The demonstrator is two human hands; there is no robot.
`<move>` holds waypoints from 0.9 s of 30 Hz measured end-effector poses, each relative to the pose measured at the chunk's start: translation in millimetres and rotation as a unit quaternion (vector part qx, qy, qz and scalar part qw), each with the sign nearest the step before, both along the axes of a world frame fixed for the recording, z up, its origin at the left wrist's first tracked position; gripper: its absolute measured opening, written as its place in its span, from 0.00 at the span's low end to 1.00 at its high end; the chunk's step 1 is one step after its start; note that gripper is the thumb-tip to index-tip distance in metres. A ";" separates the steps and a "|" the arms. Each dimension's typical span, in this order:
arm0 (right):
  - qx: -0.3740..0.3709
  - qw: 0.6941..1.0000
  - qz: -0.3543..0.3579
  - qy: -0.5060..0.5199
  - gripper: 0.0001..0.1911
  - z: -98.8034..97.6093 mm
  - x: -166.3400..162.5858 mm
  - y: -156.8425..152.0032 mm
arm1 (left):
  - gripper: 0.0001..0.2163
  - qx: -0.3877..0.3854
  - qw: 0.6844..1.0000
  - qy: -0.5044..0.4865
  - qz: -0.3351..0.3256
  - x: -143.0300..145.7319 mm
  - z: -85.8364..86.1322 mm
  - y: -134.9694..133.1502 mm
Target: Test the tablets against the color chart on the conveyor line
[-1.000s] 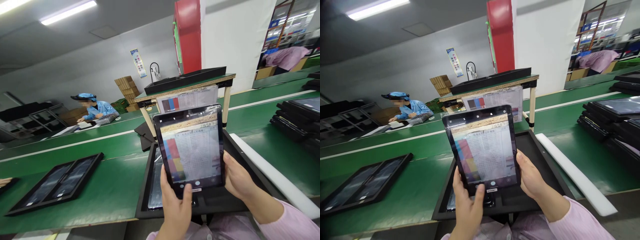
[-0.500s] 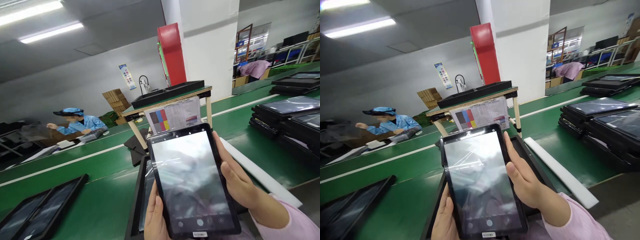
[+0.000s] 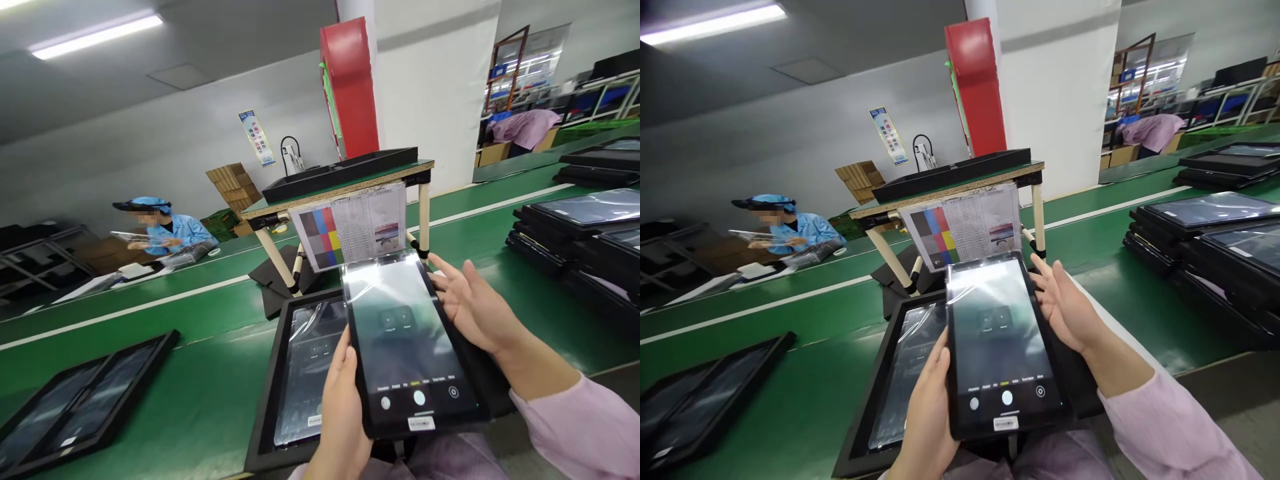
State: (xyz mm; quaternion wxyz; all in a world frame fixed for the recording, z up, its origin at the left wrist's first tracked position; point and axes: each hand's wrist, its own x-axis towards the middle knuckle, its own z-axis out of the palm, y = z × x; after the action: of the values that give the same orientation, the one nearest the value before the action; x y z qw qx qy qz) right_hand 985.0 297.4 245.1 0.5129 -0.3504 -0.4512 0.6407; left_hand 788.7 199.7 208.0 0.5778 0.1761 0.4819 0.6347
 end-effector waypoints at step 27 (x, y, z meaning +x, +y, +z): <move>0.325 0.780 -0.018 -0.535 0.27 -32.0 18.1 2.9 | 0.18 0.043 0.552 0.833 0.019 -115.1 -8.5 -11.0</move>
State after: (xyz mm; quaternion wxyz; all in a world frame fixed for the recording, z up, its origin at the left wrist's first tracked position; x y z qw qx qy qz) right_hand 1003.2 300.2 213.1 0.2842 -0.4576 -0.8279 0.1562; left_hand 673.6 188.7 199.5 -0.1020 0.6412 0.7233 0.2354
